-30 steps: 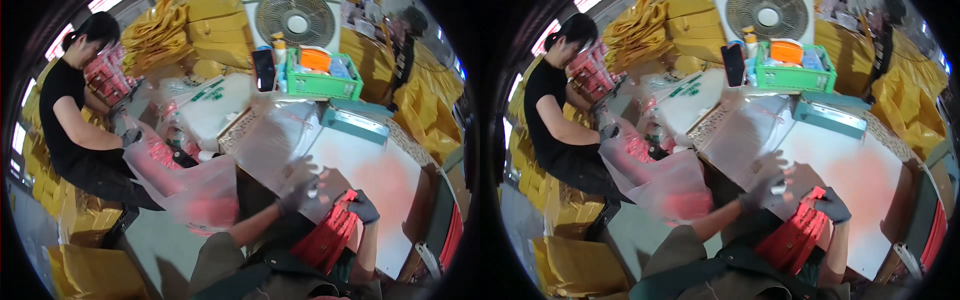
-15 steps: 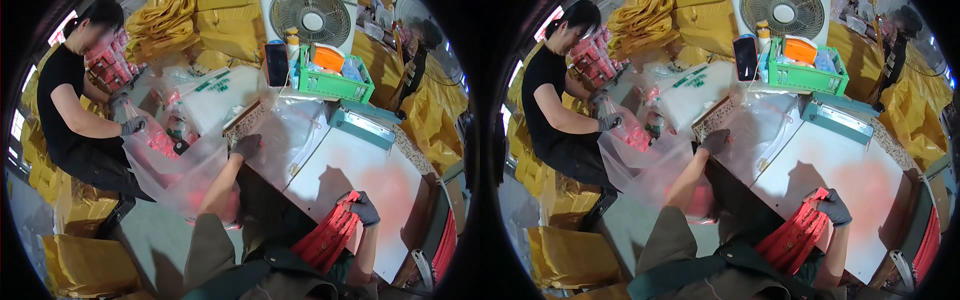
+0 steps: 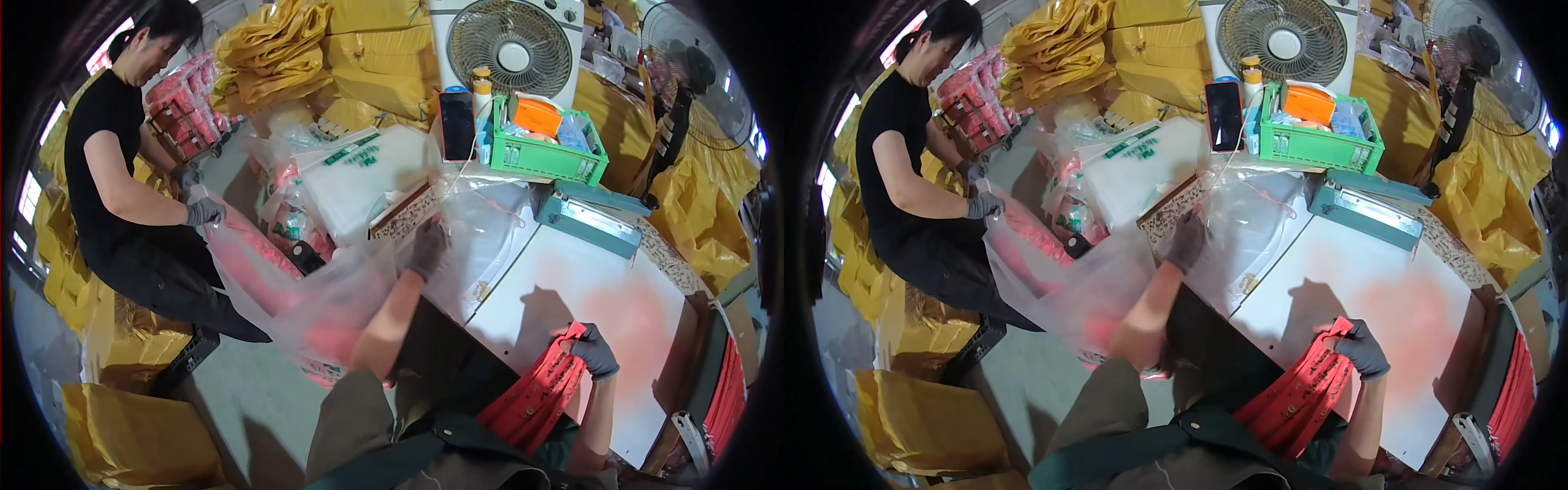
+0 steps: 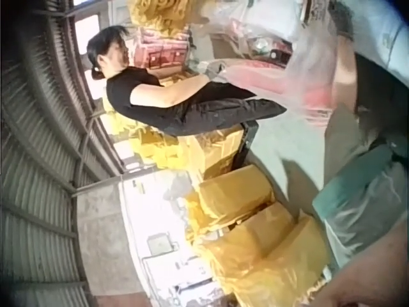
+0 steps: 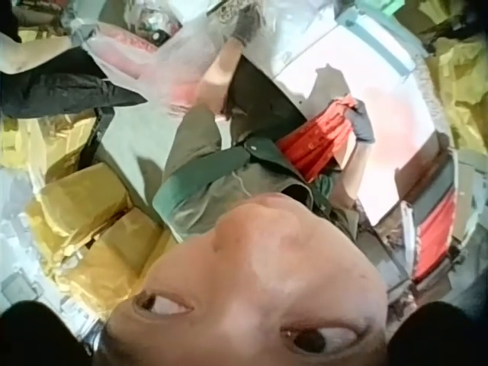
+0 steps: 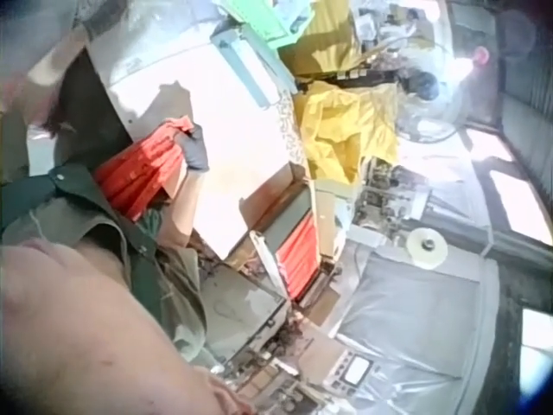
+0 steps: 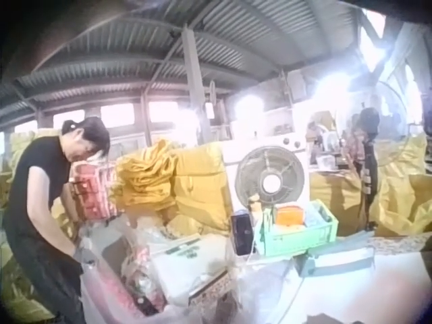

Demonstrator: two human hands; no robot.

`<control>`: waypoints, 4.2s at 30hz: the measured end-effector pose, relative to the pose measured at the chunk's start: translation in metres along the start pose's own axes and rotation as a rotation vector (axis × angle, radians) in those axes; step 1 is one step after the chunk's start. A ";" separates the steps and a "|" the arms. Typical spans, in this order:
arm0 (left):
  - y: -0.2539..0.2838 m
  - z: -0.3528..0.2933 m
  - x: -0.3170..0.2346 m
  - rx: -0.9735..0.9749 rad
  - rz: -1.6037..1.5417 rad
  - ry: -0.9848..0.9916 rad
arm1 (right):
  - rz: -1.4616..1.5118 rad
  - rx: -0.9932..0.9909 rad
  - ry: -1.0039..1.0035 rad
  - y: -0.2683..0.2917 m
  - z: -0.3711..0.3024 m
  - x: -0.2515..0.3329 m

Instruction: Packaging bundles of red incense sticks into plastic bags on a production line.

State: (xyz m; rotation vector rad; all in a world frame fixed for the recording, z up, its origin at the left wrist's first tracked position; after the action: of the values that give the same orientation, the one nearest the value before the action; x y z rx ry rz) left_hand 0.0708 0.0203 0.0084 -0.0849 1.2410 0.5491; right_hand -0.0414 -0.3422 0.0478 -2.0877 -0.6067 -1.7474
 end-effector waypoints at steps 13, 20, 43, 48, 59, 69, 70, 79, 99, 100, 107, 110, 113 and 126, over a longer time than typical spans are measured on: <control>-0.155 -0.169 -0.101 0.643 -1.168 0.671 | -0.012 -0.045 0.080 0.018 -0.010 -0.005; -0.134 -0.125 -0.128 0.174 -0.109 -0.266 | -0.071 -0.107 0.051 0.014 -0.036 0.013; -0.110 -0.323 -0.110 1.057 0.089 -0.384 | -0.049 -0.454 -0.049 -0.052 -0.165 -0.163; -0.120 -0.214 -0.200 1.223 -0.644 0.002 | -0.618 -0.488 0.267 0.004 -0.166 -0.027; -0.100 -0.080 -0.399 0.899 -0.288 -0.657 | -1.143 -0.746 0.372 0.050 -0.160 0.229; -0.116 -0.127 -0.398 0.530 0.029 -1.231 | -1.348 -0.356 0.607 0.019 -0.088 0.195; -0.124 -0.114 -0.375 0.591 -0.029 -0.981 | -1.343 -0.338 0.566 0.025 -0.084 0.197; -0.271 -0.108 -0.191 1.064 -0.592 0.384 | -0.757 -0.873 0.473 0.241 0.042 0.128; -0.340 -0.019 -0.076 0.708 -0.721 0.429 | -1.009 -1.036 0.321 0.307 0.119 0.082; -0.337 -0.024 -0.068 0.722 -0.716 0.461 | -1.024 -1.036 0.335 0.306 0.121 0.083; -0.314 -0.068 -0.075 0.787 -0.774 0.417 | -1.011 -1.074 0.100 0.305 0.111 0.071; -0.297 -0.083 -0.061 0.888 -0.597 0.527 | -0.815 -1.095 0.295 0.274 0.075 0.042; -0.273 -0.066 -0.045 0.995 -0.272 0.490 | -0.775 -0.873 0.088 0.252 0.026 -0.031; -0.393 -0.210 -0.177 0.925 -0.274 -0.187 | -1.015 -1.560 -0.061 0.396 -0.367 0.041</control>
State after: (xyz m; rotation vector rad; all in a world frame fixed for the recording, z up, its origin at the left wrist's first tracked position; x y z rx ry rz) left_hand 0.0226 -0.4563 0.0080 0.5556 1.1718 -0.2794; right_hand -0.1306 -0.8651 0.1561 -2.9610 -0.2480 -3.5098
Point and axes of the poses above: each hand's wrist, its own z-axis towards the middle knuckle, its own y-axis out of the back of the hand, x = y × z, the point moved 8 cm from there along z, towards the middle knuckle, and after that the axes turned 1 degree about -x, right-handed, at the moved point
